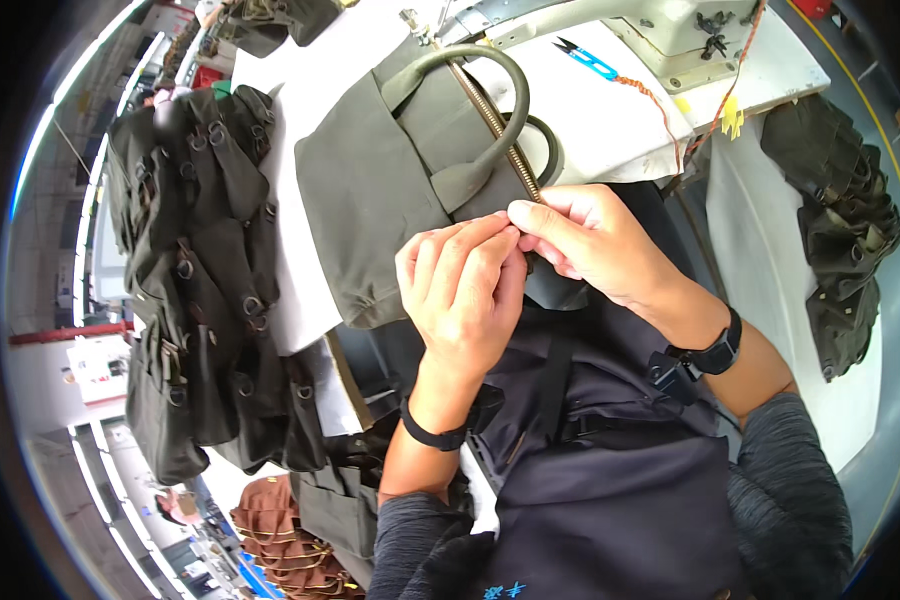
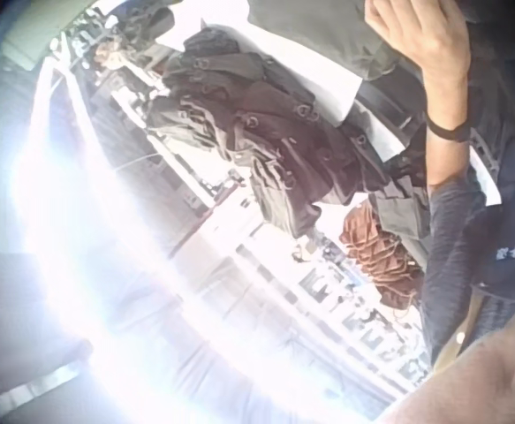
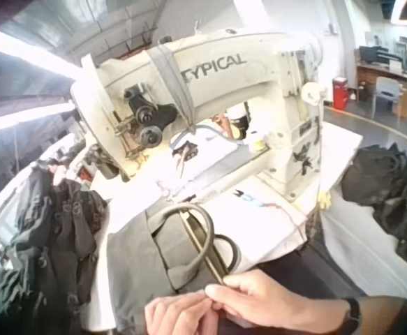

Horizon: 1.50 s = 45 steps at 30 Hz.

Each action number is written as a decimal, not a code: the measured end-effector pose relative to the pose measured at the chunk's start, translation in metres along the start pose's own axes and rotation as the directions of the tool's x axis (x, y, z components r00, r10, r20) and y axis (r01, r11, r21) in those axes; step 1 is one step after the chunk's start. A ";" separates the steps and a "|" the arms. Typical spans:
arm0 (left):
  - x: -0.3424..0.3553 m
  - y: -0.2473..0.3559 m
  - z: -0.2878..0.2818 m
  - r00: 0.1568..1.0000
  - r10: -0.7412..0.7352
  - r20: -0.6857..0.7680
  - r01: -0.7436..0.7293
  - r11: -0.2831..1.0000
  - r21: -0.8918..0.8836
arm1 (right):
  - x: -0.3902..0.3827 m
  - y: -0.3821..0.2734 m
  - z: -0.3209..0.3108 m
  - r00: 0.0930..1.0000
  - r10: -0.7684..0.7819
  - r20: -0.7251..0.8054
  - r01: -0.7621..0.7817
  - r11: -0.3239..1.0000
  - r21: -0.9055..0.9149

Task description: Sewing and inspecting components of olive green canvas bags using an industrial sewing machine.

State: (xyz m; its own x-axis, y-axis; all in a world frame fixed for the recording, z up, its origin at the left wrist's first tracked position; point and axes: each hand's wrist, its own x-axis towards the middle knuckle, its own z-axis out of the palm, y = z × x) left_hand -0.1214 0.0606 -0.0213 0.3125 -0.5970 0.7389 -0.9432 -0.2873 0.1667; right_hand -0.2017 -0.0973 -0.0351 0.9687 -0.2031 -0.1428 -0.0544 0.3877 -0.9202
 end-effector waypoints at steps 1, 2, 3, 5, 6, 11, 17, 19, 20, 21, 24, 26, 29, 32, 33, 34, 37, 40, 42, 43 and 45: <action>0.005 0.005 -0.007 0.998 -0.025 0.053 0.026 1.000 -0.003 | 0.000 0.002 0.001 1.000 -0.007 0.007 0.007 1.000 0.025; 0.012 0.011 -0.015 0.991 -0.048 0.122 0.045 0.999 0.022 | 0.001 0.004 0.001 1.000 -0.023 0.012 0.022 0.998 0.050; 0.019 0.018 -0.026 0.973 -0.069 0.219 0.058 0.997 0.053 | 0.001 0.006 0.000 0.999 -0.036 0.016 0.034 0.997 0.066; 0.038 0.026 -0.045 0.959 0.002 0.285 0.009 0.999 -0.036 | 0.002 0.010 -0.001 0.995 -0.093 0.042 0.090 0.993 0.076; 0.050 0.028 -0.048 0.940 0.025 0.339 -0.019 1.000 -0.021 | 0.001 0.011 -0.002 0.998 -0.059 0.037 0.056 0.996 0.070; 0.122 -0.009 0.005 0.819 0.393 0.418 -0.510 0.833 0.216 | -0.002 0.004 0.002 0.997 0.075 -0.034 -0.071 0.991 0.111; 0.098 -0.035 -0.054 0.926 0.159 0.342 -0.288 0.884 0.369 | 0.004 0.005 -0.002 1.000 0.012 -0.009 -0.012 1.000 -0.025; 0.082 -0.043 -0.088 0.980 0.006 0.198 -0.115 0.831 0.544 | 0.002 0.012 -0.005 0.998 -0.061 0.025 0.061 0.998 0.018; 0.075 -0.047 -0.096 0.978 -0.088 0.189 -0.070 0.715 0.696 | 0.001 0.015 -0.006 0.995 -0.096 0.022 0.095 0.995 0.008; 0.069 -0.048 -0.102 0.937 -0.262 0.232 -0.023 0.615 0.789 | 0.001 0.018 -0.005 0.995 -0.097 -0.007 0.097 0.995 0.000; 0.065 -0.047 -0.090 0.927 0.007 0.375 -0.243 0.773 0.587 | 0.001 0.018 0.003 0.992 -0.129 -0.005 0.129 0.991 0.027; 0.067 -0.036 -0.072 0.880 -0.008 0.474 -0.164 0.933 0.321 | 0.001 0.013 0.011 0.988 -0.157 -0.004 0.155 0.970 0.188; 0.071 -0.017 -0.046 0.905 -0.059 0.421 -0.014 0.986 0.169 | -0.002 0.005 0.020 0.993 -0.115 0.006 0.098 0.874 0.476; 0.072 -0.008 -0.036 0.925 -0.076 0.371 -0.041 0.954 0.298 | -0.007 0.002 0.022 1.000 -0.026 -0.017 0.031 0.812 0.583; 0.072 -0.006 -0.035 0.932 -0.083 0.354 -0.024 0.957 0.289 | -0.007 0.003 0.022 0.999 -0.033 -0.016 0.036 0.820 0.571; 0.071 -0.006 -0.032 0.919 -0.119 0.376 0.006 0.957 0.290 | -0.007 0.003 0.022 0.999 -0.039 -0.015 0.041 0.829 0.558; 0.068 -0.005 -0.031 0.884 -0.194 0.425 0.054 0.946 0.320 | -0.007 0.005 0.020 0.999 -0.040 -0.006 0.038 0.855 0.518; 0.069 -0.003 -0.032 0.882 -0.210 0.422 0.066 0.941 0.331 | -0.007 0.002 0.017 0.999 -0.045 0.010 0.036 0.901 0.433; 0.072 -0.002 -0.032 0.880 -0.215 0.424 0.072 0.942 0.328 | -0.007 -0.001 0.015 0.998 -0.052 0.025 0.038 0.915 0.402; 0.074 -0.002 -0.032 0.881 -0.219 0.419 0.081 0.943 0.322 | -0.006 -0.002 0.014 0.997 -0.070 0.036 0.050 0.914 0.402; 0.079 -0.005 -0.029 0.883 -0.222 0.415 0.090 0.945 0.315 | 0.000 -0.001 0.013 0.997 -0.076 0.021 0.060 0.908 0.414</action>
State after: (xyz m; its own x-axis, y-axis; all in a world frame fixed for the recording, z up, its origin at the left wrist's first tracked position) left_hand -0.0950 0.0371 0.0552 0.5318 -0.7736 0.3445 -0.8277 -0.5608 0.0184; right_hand -0.1986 -0.0859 -0.0290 0.9748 -0.2132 -0.0651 0.1095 0.7122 -0.6934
